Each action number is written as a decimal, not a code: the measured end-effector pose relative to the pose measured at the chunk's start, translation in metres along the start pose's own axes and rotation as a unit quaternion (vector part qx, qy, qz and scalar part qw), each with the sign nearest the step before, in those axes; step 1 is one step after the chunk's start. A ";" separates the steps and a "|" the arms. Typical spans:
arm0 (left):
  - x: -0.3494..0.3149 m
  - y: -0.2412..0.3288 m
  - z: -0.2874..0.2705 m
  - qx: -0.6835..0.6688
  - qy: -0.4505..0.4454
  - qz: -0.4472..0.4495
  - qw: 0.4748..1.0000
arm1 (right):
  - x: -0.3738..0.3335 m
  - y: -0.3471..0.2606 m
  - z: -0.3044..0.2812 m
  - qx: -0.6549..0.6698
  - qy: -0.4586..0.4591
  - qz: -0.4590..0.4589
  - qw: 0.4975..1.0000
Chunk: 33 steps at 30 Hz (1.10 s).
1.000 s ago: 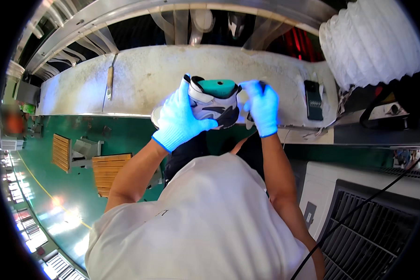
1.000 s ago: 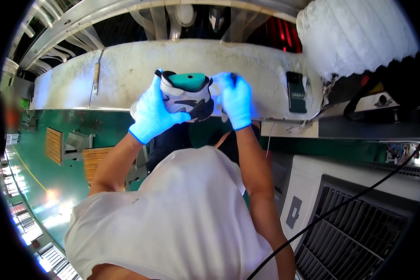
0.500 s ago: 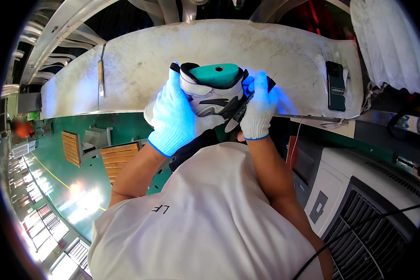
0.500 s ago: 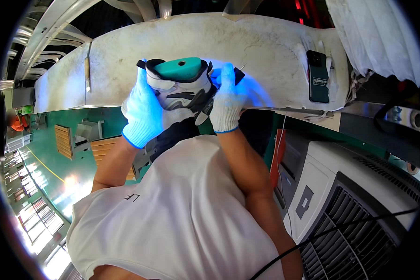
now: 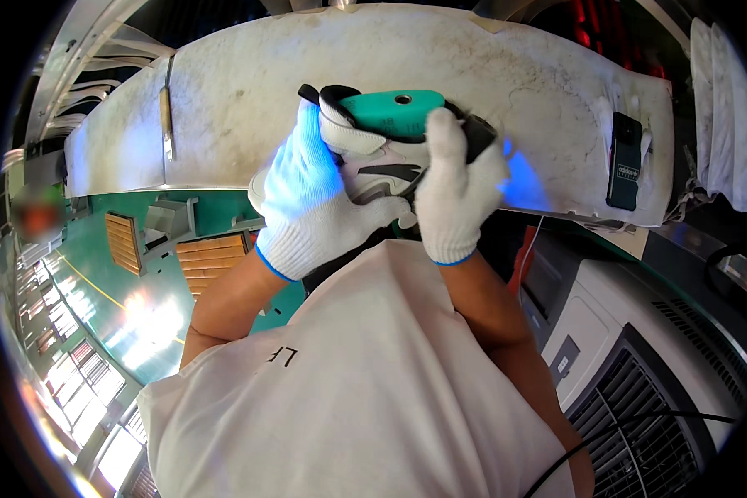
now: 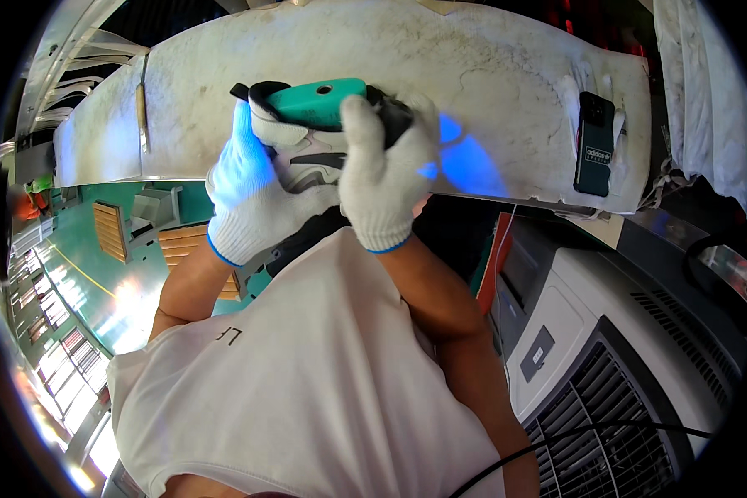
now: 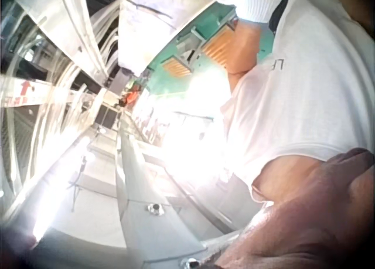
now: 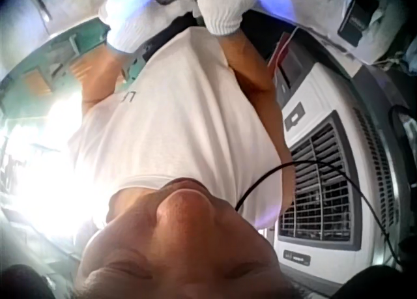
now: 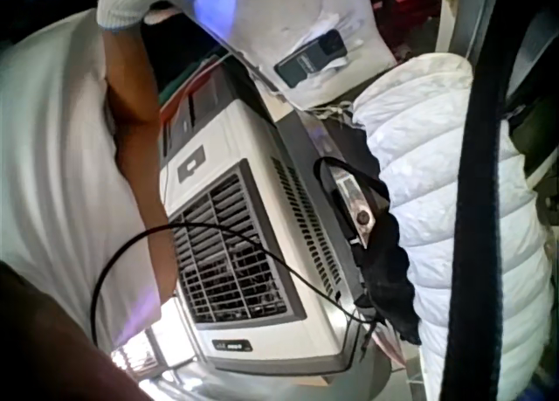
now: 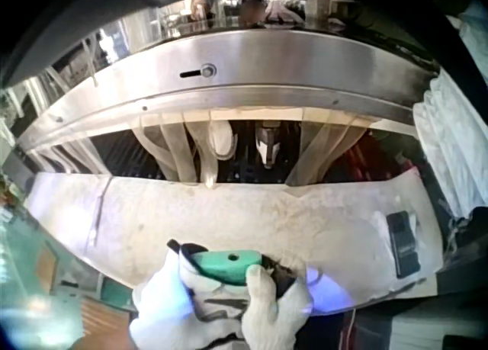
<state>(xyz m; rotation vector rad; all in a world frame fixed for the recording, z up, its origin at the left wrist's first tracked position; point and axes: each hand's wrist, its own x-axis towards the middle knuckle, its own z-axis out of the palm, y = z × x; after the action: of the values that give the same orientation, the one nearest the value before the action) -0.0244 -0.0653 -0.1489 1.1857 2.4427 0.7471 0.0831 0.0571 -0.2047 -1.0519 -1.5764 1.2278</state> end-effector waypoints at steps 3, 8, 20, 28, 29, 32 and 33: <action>0.001 -0.006 0.000 0.049 -0.010 -0.004 0.999 | 0.004 -0.010 0.007 0.004 -0.029 -0.006 1.000; 0.003 0.002 -0.019 0.068 -0.074 -0.003 0.995 | 0.014 -0.008 0.015 0.069 -0.048 0.008 0.996; -0.007 -0.007 -0.007 0.130 -0.004 0.052 0.990 | 0.016 0.000 0.007 0.044 -0.073 0.025 0.996; -0.010 -0.006 -0.008 0.093 0.004 0.054 0.994 | 0.054 0.027 -0.051 0.390 0.099 0.271 0.875; -0.010 -0.006 -0.007 0.096 0.006 0.052 0.994 | 0.055 0.034 -0.059 0.406 0.071 0.263 0.872; -0.010 -0.003 -0.009 0.097 -0.007 0.036 0.995 | 0.055 0.029 -0.060 0.479 0.000 0.275 0.834; -0.010 -0.001 -0.010 0.095 -0.014 0.028 0.995 | 0.052 0.022 -0.057 0.472 -0.005 0.276 0.837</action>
<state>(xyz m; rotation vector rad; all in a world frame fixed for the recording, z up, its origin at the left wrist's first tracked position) -0.0244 -0.0775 -0.1407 1.3276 2.5124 0.5171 0.1254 0.1251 -0.2111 -0.8096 -0.4567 2.0812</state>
